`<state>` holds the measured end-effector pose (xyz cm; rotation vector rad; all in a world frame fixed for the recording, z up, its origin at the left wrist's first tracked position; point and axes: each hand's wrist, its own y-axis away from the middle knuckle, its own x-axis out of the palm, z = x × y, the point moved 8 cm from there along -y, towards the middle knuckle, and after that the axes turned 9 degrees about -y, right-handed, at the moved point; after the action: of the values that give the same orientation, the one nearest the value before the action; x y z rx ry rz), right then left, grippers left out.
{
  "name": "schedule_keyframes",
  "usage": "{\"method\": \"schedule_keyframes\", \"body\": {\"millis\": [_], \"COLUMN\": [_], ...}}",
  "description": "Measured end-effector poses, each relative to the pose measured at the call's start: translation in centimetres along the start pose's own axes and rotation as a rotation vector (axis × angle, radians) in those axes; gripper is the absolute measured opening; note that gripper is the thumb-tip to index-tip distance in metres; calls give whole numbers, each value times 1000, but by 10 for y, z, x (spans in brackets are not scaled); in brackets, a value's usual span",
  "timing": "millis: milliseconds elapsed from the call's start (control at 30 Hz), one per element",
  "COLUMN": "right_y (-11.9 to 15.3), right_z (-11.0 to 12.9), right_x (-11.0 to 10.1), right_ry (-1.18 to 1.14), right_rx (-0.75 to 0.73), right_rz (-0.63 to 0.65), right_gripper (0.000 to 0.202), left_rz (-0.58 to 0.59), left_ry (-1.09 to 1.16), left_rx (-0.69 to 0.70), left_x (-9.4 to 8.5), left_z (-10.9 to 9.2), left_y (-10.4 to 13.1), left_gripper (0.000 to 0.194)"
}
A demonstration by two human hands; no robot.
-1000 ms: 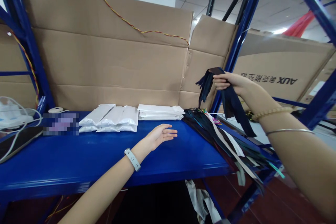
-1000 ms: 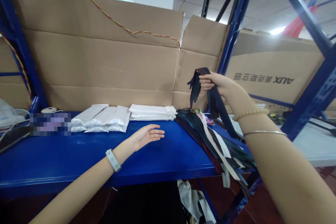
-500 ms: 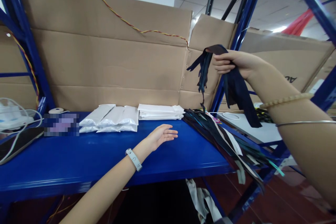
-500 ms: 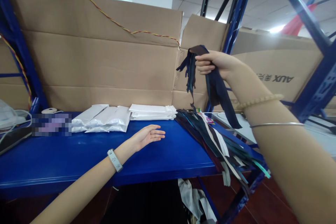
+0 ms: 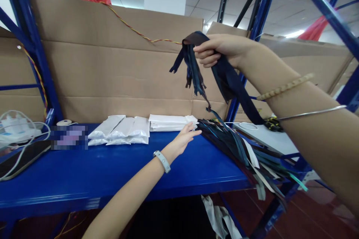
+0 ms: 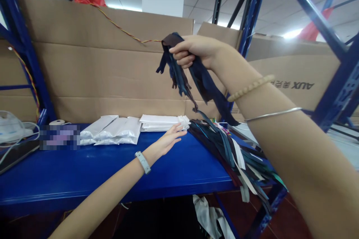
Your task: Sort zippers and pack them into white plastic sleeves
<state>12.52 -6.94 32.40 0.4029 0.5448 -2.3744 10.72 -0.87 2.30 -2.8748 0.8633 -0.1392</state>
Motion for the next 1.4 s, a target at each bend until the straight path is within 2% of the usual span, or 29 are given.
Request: {"method": "schedule_keyframes", "body": {"millis": [67, 133, 233, 333, 433, 567, 667, 767, 900, 1033, 1167, 1267, 1400], "right_y": [-12, -21, -26, -19, 0, 40, 74, 103, 127, 140, 150, 157, 168], "right_z": [1, 0, -3, -6, -12, -36, -79, -139, -213, -257, -275, -279, -284], "right_x": [10, 19, 34, 44, 40, 11, -13, -18, 7, 27, 27, 26, 19], "right_ry": [-11, -45, -83, -89, -93, -122, -129, -81, -52, -106, -230, -382, -474], "right_rx": [-7, -9, -6, -3, 7, 27, 113, 269, 481, 601, 607, 564, 508], "right_rz": [16, 19, 27, 35, 2, -103, -210, -273, -220, -203, -201, -192, -208], "right_gripper": [31, 29, 27, 25, 17, 11, 25, 40, 44, 39, 35, 30, 27], "left_rz": [-40, -86, -121, -137, -168, -230, -300, -368, -426, -519, -632, -691, -767], "left_ry": [52, 120, 184, 236, 321, 450, 540, 628, 734, 832, 895, 916, 932], "left_rx": [7, 27, 84, 128, 147, 156, 162, 176, 201, 183, 173, 175, 195], "left_x": [12, 23, 35, 31, 2, -64, -116, -153, -181, -205, -229, -242, -257], "left_z": [-7, -12, -20, -23, -21, -20, -24, -31, -43, -51, -57, -57, -65], "left_y": [-16, -31, -51, -62, -63, -51, -33, -14, 0, 5, 13, 21, 34], "left_gripper": [84, 88, 65, 36, 29, 28, 28, 29, 35, 42, 27, 34, 34]}}
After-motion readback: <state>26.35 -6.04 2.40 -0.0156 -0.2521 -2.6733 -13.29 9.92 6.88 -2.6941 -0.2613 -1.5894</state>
